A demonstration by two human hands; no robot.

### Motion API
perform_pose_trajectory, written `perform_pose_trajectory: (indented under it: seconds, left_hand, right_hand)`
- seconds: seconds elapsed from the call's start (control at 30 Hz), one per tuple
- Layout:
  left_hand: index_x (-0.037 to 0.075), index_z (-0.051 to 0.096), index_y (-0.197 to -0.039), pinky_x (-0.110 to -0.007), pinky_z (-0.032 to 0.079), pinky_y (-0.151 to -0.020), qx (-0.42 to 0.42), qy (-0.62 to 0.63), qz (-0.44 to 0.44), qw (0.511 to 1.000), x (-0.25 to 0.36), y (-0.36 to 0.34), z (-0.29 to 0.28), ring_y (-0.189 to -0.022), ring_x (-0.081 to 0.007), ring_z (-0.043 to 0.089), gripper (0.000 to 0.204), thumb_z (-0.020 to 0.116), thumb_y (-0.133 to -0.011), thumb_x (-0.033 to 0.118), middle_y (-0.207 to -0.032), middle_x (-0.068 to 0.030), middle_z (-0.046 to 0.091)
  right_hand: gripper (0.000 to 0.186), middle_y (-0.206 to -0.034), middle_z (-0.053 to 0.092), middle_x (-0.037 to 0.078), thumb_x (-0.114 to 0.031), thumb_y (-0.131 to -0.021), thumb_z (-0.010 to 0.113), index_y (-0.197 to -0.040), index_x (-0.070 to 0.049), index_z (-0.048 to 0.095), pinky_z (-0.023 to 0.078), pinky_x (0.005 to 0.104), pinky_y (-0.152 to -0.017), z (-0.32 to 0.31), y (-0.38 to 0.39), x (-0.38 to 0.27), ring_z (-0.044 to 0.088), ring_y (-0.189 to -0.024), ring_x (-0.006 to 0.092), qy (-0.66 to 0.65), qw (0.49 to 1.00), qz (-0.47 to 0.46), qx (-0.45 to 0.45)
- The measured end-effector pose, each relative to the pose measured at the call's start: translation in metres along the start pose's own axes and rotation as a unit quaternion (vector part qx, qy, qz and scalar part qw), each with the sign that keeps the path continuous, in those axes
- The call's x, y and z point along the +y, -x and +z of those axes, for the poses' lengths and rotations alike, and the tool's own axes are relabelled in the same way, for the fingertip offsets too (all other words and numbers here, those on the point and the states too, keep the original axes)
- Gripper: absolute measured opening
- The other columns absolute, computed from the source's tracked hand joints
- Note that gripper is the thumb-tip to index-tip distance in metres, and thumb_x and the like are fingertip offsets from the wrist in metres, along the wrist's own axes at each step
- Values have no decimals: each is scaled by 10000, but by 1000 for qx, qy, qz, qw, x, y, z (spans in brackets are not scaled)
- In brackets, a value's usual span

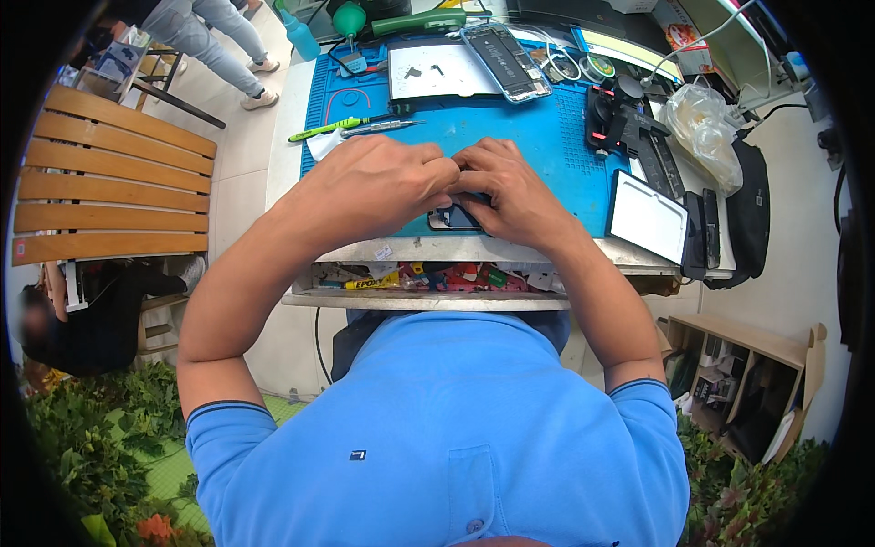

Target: The person uses a screwdriver to remove screws from a smartphone's internal frame. They then lift the screen assembly away from the main body, exposing the internal components. The person places the screen aside and continues to manipulate the phone's chassis and internal parts on the workbench.

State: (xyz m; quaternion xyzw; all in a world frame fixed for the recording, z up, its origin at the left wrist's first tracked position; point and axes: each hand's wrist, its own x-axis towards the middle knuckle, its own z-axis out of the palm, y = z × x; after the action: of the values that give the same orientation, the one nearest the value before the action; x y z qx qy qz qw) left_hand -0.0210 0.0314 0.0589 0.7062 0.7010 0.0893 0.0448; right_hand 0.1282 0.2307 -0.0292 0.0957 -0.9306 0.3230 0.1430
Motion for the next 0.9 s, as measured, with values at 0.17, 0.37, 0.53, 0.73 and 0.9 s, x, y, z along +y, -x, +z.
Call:
perform_pose_trajectory:
  seconds: [0.17,0.37,0.53,0.73,0.9]
  left_hand:
    - [164,741,-1196,-453,569,-720,15,12,-1,1000,-5,-1,2,-857,-295,752,237,801,-1015,305,-973,-48,739]
    - [162,736,-1184,-452,579,-764,13,29,-15,999,-6,0,1,-912,-299,766,203,795,-1020,265,-1022,-45,764]
    - [148,732,-1180,-463,600,-816,-30,25,-21,999,-5,-6,-2,-959,-315,767,187,790,-1018,222,-1050,-49,761]
    - [107,731,-1220,-485,613,-859,30,74,86,993,-9,-6,-2,-996,-338,768,240,795,-992,148,-1076,-81,742]
    - [73,738,-1207,-460,616,-852,-124,18,-47,991,-1,-15,-17,-1001,-339,772,221,763,-991,115,-1039,-97,734]
  right_hand:
    - [179,-1139,759,39,-125,-900,873,-1077,-104,865,463,442,-1081,3,-2,1,656,-1126,256,-3,1000,-17,19]
    - [214,-1169,783,36,-133,-864,905,-1075,-119,871,466,451,-1077,6,-2,5,664,-1128,256,-9,1000,-8,17]
    - [234,-1183,800,41,-141,-853,919,-1083,-127,878,466,453,-1083,3,-2,3,674,-1142,258,3,1000,11,5]
    - [238,-1190,806,34,-147,-860,917,-1094,-127,881,467,450,-1083,4,-2,-1,677,-1144,255,-8,1000,19,21]
    - [231,-1184,807,22,-144,-853,917,-1080,-121,878,475,434,-1069,4,-1,1,675,-1141,250,3,1000,16,17]
